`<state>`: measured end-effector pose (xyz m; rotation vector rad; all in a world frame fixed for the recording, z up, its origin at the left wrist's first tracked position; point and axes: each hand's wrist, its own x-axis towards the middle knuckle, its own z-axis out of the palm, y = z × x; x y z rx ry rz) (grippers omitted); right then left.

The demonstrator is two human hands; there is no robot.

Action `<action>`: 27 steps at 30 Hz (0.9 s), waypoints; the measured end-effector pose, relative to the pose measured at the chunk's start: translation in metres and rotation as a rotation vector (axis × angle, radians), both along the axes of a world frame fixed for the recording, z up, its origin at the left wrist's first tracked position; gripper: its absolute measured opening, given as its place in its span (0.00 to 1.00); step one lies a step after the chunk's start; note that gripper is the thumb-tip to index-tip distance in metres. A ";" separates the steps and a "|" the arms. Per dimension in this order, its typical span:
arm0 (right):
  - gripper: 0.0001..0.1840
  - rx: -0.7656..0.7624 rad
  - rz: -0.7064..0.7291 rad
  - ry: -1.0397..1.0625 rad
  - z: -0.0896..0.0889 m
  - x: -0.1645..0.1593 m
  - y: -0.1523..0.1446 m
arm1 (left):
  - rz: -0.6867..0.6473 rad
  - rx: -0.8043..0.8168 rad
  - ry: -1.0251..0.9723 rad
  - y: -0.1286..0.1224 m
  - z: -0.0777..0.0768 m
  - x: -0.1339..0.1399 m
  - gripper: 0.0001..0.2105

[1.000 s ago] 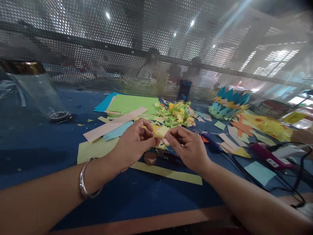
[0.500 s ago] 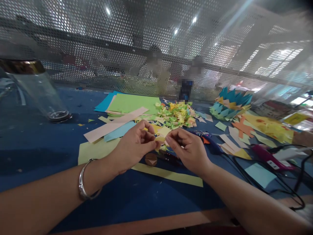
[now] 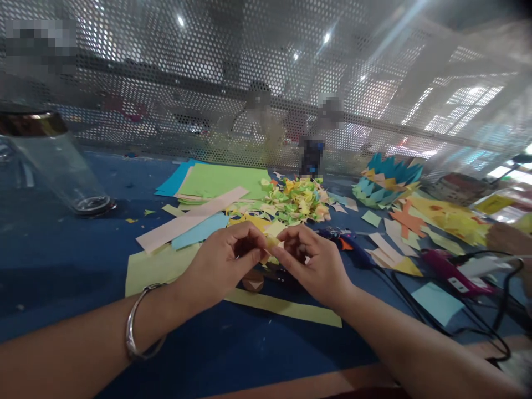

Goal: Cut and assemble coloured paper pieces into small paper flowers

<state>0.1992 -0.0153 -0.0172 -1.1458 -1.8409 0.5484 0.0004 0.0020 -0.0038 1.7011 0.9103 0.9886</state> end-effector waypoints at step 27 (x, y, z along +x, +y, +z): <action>0.12 -0.391 -0.534 -0.405 -0.008 0.170 0.020 | 0.073 -0.084 -0.047 0.016 -0.008 -0.009 0.05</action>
